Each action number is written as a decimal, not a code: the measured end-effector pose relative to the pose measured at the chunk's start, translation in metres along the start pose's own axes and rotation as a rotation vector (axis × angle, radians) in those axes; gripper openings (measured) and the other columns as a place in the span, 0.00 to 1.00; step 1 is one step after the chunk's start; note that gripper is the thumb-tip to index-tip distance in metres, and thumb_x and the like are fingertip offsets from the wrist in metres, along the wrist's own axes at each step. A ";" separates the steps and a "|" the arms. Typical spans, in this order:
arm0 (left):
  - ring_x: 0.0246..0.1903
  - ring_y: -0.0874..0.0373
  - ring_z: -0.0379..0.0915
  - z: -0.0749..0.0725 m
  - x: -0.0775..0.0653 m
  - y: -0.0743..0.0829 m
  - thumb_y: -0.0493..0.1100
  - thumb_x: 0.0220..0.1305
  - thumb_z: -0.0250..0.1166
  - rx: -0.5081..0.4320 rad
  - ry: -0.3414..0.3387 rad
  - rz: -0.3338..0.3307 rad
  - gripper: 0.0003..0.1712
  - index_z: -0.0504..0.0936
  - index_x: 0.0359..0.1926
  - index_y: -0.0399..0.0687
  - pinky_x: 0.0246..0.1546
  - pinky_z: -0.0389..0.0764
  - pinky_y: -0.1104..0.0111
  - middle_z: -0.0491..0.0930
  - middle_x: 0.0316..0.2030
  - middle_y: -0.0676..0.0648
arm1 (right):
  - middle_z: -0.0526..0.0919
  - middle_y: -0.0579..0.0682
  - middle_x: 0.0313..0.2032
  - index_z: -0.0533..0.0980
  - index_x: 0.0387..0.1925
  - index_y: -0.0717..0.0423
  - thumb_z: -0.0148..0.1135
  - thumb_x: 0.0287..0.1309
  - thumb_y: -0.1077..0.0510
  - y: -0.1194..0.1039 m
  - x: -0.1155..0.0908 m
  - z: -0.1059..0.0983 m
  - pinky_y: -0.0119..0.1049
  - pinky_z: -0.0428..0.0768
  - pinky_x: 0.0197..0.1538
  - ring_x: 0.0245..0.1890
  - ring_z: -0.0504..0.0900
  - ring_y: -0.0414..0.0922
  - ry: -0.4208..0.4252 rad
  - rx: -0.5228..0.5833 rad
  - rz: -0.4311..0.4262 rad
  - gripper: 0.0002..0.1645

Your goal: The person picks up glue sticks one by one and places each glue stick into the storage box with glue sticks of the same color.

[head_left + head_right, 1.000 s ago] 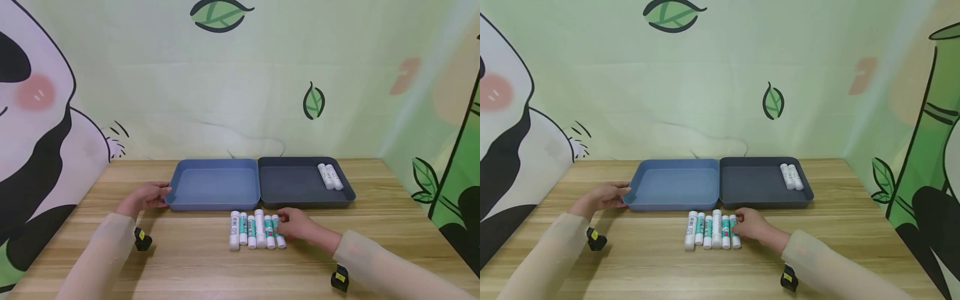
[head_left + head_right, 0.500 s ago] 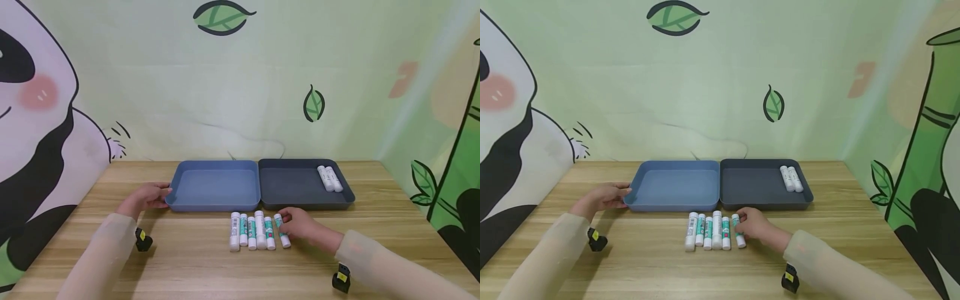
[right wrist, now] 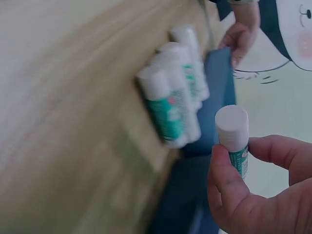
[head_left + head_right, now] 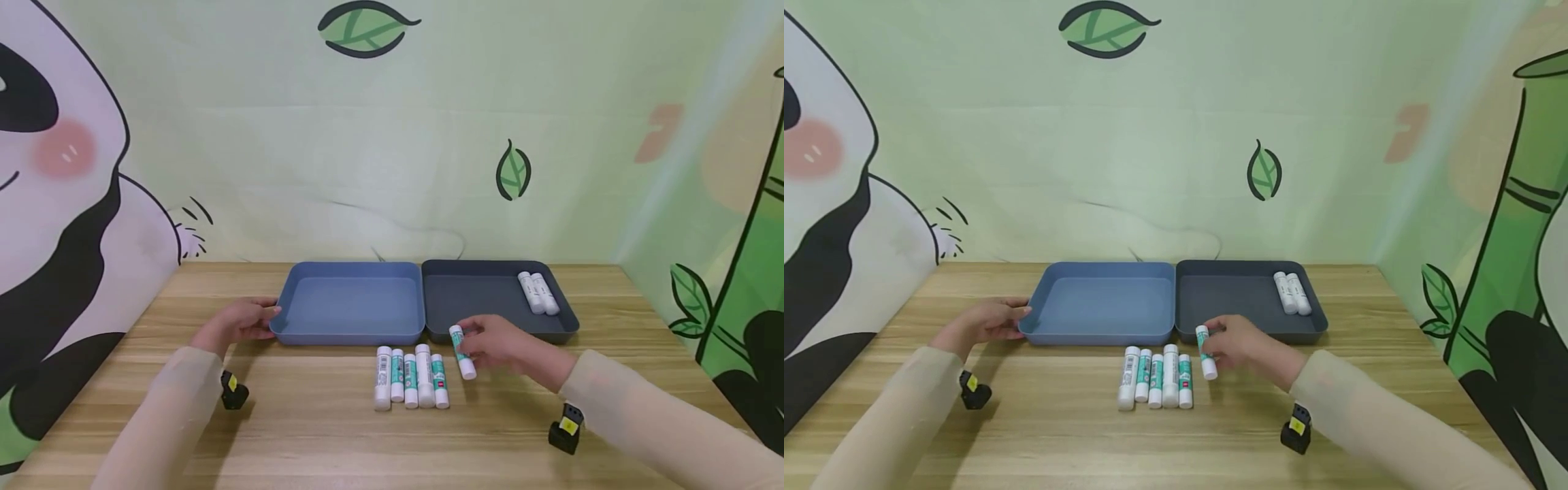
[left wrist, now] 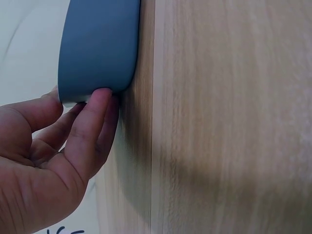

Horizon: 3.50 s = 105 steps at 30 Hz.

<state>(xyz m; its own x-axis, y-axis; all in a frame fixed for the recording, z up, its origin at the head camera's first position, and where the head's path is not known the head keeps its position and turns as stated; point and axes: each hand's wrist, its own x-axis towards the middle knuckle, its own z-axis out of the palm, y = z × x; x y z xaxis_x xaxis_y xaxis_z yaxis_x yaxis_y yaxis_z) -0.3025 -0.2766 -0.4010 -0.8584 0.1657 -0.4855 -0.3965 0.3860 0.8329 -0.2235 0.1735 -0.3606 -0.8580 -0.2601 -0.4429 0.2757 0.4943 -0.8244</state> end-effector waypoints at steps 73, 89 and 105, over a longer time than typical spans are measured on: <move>0.43 0.61 0.76 0.008 0.002 0.000 0.42 0.80 0.51 0.034 0.033 -0.028 0.36 0.49 0.80 0.35 0.47 0.88 0.70 0.66 0.68 0.31 | 0.84 0.57 0.46 0.69 0.66 0.66 0.72 0.55 0.67 -0.020 0.273 -0.009 0.41 0.91 0.44 0.41 0.87 0.46 -0.064 0.168 -0.021 0.37; 0.40 0.61 0.76 0.008 0.003 0.002 0.41 0.80 0.53 0.029 0.049 -0.041 0.36 0.50 0.80 0.36 0.46 0.89 0.69 0.67 0.66 0.31 | 0.79 0.63 0.60 0.64 0.74 0.63 0.65 0.57 0.71 0.001 0.308 0.023 0.47 0.90 0.46 0.48 0.85 0.52 0.026 0.020 0.012 0.42; 0.40 0.61 0.77 0.011 0.002 -0.001 0.41 0.80 0.52 0.023 0.041 -0.045 0.36 0.50 0.80 0.35 0.45 0.88 0.70 0.70 0.63 0.33 | 0.77 0.63 0.61 0.69 0.71 0.63 0.68 0.56 0.67 0.024 0.331 0.045 0.38 0.90 0.32 0.39 0.87 0.48 0.137 -0.247 -0.049 0.40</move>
<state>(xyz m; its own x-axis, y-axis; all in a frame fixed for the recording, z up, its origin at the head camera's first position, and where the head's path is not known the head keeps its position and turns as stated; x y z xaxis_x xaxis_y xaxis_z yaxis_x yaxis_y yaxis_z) -0.3003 -0.2662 -0.4060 -0.8526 0.1103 -0.5107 -0.4280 0.4134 0.8037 -0.4809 0.0621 -0.5429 -0.9229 -0.1826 -0.3390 0.1329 0.6752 -0.7256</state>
